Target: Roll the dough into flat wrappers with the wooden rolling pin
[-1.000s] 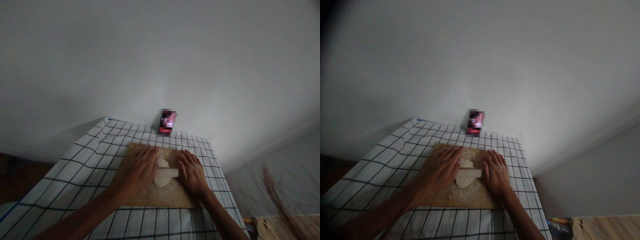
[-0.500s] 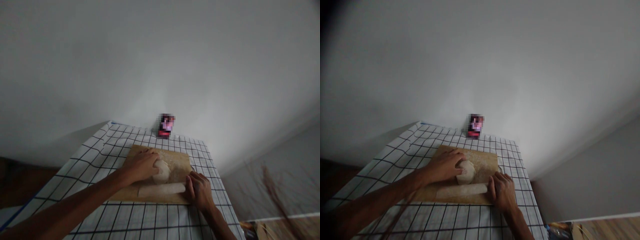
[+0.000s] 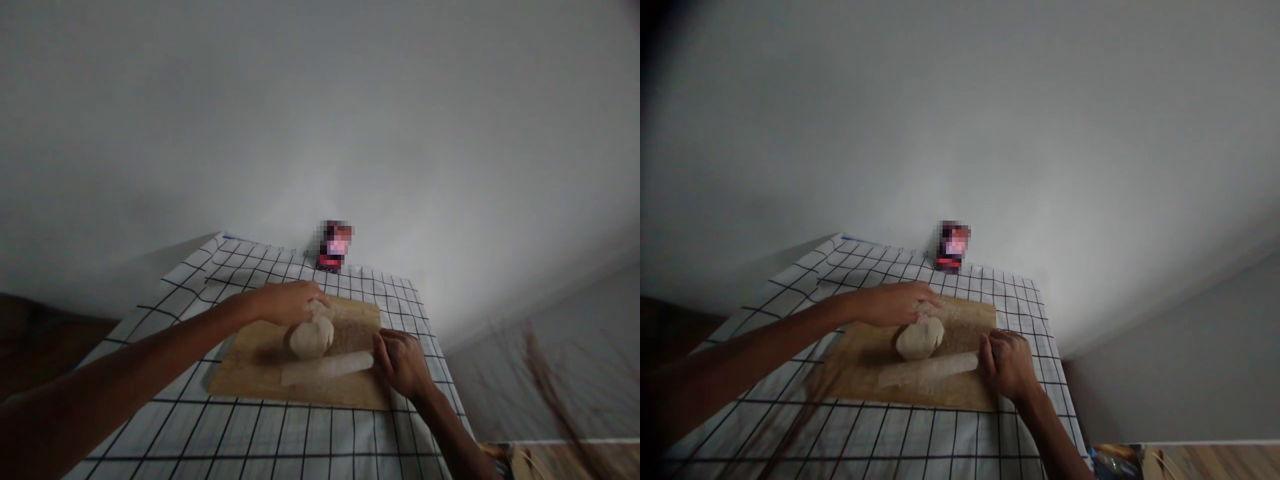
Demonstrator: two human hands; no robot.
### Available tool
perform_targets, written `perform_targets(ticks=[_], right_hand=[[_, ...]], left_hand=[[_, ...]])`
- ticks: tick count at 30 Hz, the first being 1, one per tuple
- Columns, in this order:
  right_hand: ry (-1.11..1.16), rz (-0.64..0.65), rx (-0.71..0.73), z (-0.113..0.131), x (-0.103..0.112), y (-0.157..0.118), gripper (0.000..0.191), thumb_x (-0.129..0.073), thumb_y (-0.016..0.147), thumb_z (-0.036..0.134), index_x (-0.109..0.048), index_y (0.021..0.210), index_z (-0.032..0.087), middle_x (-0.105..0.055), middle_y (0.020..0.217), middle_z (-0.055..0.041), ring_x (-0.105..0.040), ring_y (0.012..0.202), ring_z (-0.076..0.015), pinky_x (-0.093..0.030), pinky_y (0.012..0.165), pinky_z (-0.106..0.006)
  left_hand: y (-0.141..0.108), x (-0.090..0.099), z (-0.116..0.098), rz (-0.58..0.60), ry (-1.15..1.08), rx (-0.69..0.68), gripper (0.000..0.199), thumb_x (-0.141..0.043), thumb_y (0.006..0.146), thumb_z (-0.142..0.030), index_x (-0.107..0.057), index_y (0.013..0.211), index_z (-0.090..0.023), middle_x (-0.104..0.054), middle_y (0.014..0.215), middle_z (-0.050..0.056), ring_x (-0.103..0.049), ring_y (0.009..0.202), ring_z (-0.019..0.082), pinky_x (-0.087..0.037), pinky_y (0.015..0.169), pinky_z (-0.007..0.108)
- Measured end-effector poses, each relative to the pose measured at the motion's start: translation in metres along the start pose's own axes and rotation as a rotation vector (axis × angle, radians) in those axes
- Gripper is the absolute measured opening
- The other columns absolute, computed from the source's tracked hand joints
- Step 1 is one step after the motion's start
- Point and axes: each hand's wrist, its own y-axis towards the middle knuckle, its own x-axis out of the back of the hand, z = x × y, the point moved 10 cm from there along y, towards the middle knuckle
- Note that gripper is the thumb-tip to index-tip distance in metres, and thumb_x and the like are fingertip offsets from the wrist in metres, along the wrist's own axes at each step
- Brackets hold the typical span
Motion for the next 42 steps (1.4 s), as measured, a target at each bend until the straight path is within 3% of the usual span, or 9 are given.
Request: perform_targets(ticks=[3,10,16,19,23,29,33,36,42], right_hand=[[-0.043,0.035,-0.016,-0.002,0.003,0.025,0.056,-0.027,0.109,0.033,-0.060,0.065,0.020,-0.065,0.071,-0.0025,-0.058,0.061,-0.0122,-0.028,0.061,-0.028],[-0.095,0.135,0.028,0.001,-0.002,0.073,0.042,-0.041,0.105,0.034,-0.065,0.072,0.022,-0.070,0.074,-0.0016,-0.063,0.068,-0.0154,-0.031,0.061,-0.027],[-0.073,0.111,0.040,-0.003,-0.017,0.073,0.032,-0.037,0.106,0.033,-0.066,0.115,0.024,-0.066,0.127,-0.0069,-0.061,0.116,-0.0209,-0.045,0.093,-0.033],[-0.051,0.054,0.017,-0.006,-0.024,0.060,0.040,-0.033,0.106,0.029,-0.057,0.137,0.024,-0.047,0.155,-0.0076,-0.040,0.143,-0.0243,-0.036,0.113,-0.043],[-0.024,-0.007,-0.037,-0.006,-0.024,0.034,0.045,-0.034,0.106,0.029,-0.051,0.147,0.025,-0.039,0.162,-0.0050,-0.028,0.152,-0.0268,-0.028,0.121,-0.050],[-0.018,-0.083,-0.072,0.017,-0.018,-0.016,0.042,-0.035,0.106,0.029,-0.052,0.145,0.029,-0.046,0.157,-0.0012,-0.036,0.147,-0.0268,-0.029,0.119,-0.050],[-0.076,-0.124,-0.146,0.024,-0.007,-0.032,0.027,-0.047,0.103,0.039,-0.070,0.102,0.025,-0.071,0.113,-0.0083,-0.061,0.106,-0.0268,-0.042,0.093,-0.043],[-0.138,-0.066,-0.133,0.025,0.002,-0.012,0.037,-0.047,0.103,0.044,-0.066,0.080,0.022,-0.069,0.086,-0.0066,-0.063,0.085,-0.0219,-0.040,0.078,-0.036],[-0.153,0.044,-0.054,0.018,0.008,0.067,0.046,-0.039,0.106,0.043,-0.069,0.078,0.022,-0.072,0.079,-0.0030,-0.064,0.070,-0.0167,-0.038,0.065,-0.029]], left_hand=[[-0.022,0.012,-0.012,-0.295,0.112,0.020,0.039,-0.043,0.098,-0.025,-0.063,0.132,-0.022,-0.067,0.134,0.007,-0.059,0.124,0.022,-0.045,0.106,0.038],[-0.040,-0.030,-0.010,-0.590,0.377,0.170,0.043,-0.040,0.101,-0.028,-0.054,0.140,-0.020,-0.056,0.148,0.012,-0.045,0.142,0.030,-0.033,0.118,0.058],[-0.024,-0.028,0.004,-0.590,0.487,0.209,0.048,-0.038,0.101,-0.023,-0.049,0.146,-0.012,-0.052,0.152,0.016,-0.041,0.145,0.034,-0.031,0.117,0.061],[-0.020,-0.033,0.001,-0.591,0.478,0.200,0.049,-0.039,0.100,-0.025,-0.048,0.147,-0.012,-0.052,0.152,0.017,-0.042,0.144,0.035,-0.032,0.117,0.062],[-0.025,-0.043,-0.013,-0.616,0.495,0.137,0.050,-0.040,0.099,-0.026,-0.050,0.146,-0.014,-0.052,0.152,0.014,-0.042,0.144,0.036,-0.031,0.117,0.063],[-0.045,-0.055,-0.032,-0.664,0.515,0.064,0.050,-0.039,0.100,-0.027,-0.049,0.148,-0.015,-0.050,0.154,0.011,-0.042,0.145,0.033,-0.030,0.120,0.059],[-0.058,-0.067,-0.039,-0.613,0.508,0.021,0.051,-0.037,0.103,-0.031,-0.042,0.152,-0.016,-0.045,0.158,0.011,-0.037,0.148,0.030,-0.033,0.120,0.053],[-0.059,-0.068,-0.031,-0.576,0.479,0.051,0.051,-0.034,0.105,-0.032,-0.041,0.151,-0.013,-0.045,0.158,0.014,-0.037,0.148,0.030,-0.034,0.120,0.052],[-0.056,-0.043,0.000,-0.605,0.494,0.183,0.049,-0.035,0.104,-0.031,-0.043,0.148,-0.011,-0.050,0.153,0.018,-0.039,0.147,0.032,-0.030,0.120,0.058]])
